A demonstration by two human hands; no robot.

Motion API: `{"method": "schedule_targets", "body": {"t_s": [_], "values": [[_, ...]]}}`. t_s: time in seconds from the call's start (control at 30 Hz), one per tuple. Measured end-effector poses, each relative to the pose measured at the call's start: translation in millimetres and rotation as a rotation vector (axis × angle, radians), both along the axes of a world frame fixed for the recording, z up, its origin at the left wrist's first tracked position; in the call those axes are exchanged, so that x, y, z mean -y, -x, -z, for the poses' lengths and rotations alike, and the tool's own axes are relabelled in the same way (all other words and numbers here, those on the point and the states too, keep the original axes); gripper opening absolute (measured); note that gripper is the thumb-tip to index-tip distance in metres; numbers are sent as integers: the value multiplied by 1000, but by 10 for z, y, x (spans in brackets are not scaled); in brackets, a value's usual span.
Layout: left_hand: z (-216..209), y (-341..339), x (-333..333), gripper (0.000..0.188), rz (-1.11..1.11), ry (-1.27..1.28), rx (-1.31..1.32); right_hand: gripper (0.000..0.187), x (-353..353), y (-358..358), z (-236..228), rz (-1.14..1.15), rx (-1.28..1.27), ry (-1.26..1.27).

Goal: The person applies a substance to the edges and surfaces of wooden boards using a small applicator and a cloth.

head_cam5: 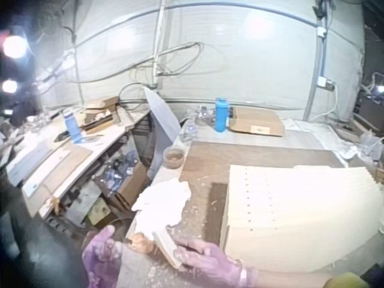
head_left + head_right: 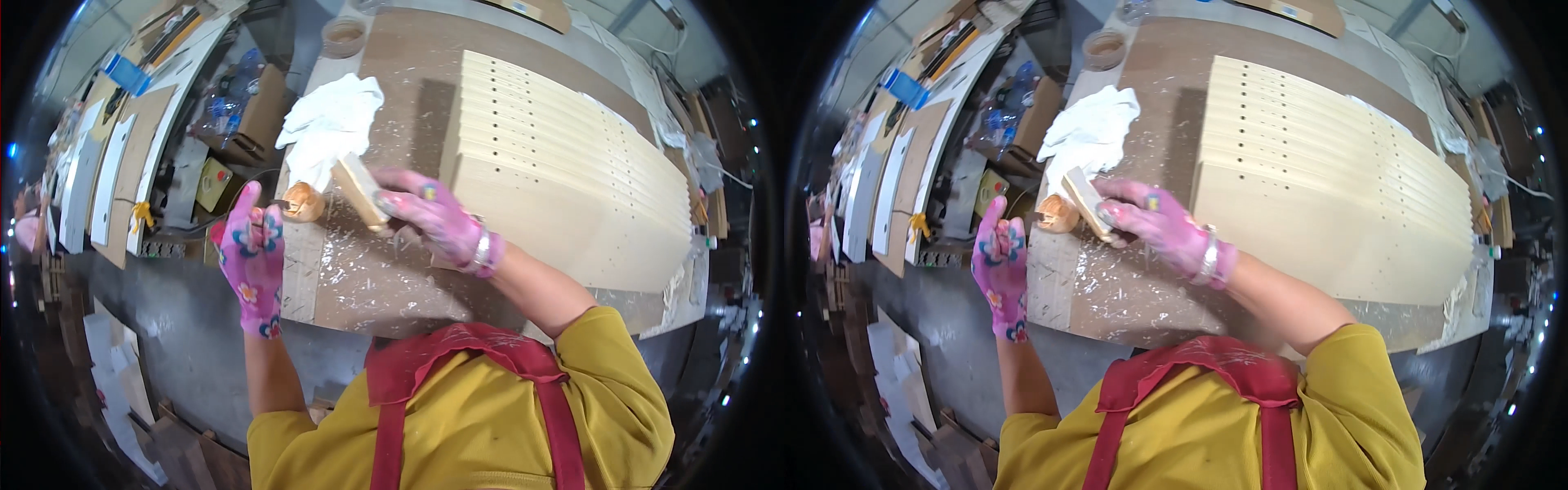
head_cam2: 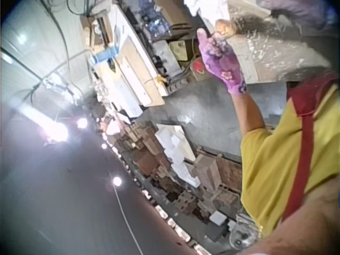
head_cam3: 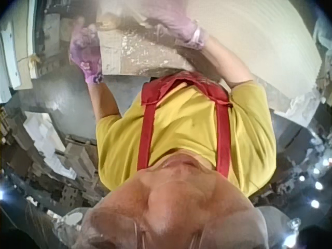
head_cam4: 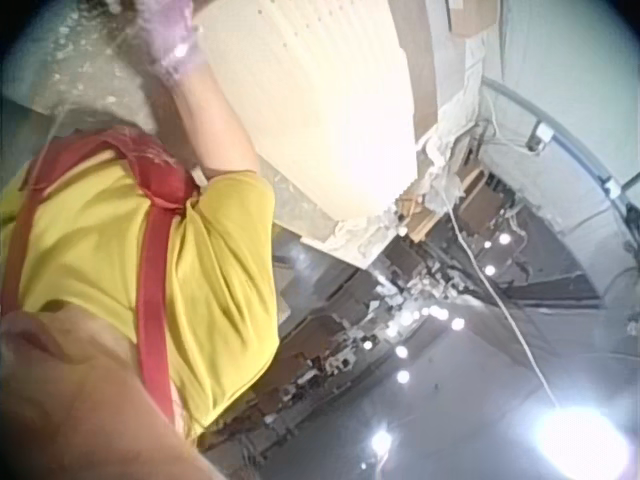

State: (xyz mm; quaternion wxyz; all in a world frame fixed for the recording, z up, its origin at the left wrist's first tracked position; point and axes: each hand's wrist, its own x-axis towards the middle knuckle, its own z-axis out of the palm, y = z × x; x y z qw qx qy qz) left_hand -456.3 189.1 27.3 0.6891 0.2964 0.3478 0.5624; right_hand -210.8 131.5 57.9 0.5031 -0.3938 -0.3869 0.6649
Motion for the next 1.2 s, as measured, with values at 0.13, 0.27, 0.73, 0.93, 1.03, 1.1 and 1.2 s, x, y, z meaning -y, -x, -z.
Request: {"method": "schedule_targets", "body": {"t_s": [0.13, 0.27, 0.73, 0.93, 1.03, 1.1, 1.2], "values": [[252, -521, 313, 52, 403, -100, -390, 47, 405, -808, -298, 416, 810, -304], [448, -1461, 565, 85, 431, -450, -522, 44, 530, -1305, -330, 668, 1262, -445], [750, -2032, 478, 92, 441, -591, -842, 36, 249, -1038, -162, 568, 1936, -407], [819, -2014, 462, 91, 359, -726, -748, 37, 239, -753, -185, 502, 1887, -534], [806, -1976, 451, 92, 446, -643, -889, 35, 245, -878, -136, 566, 1906, -505], [756, -1996, 476, 90, 472, -627, -854, 33, 262, -1265, -169, 597, 1956, -276], [724, -2049, 477, 89, 472, -643, -897, 33, 314, -1240, -183, 602, 1919, -389]]}}
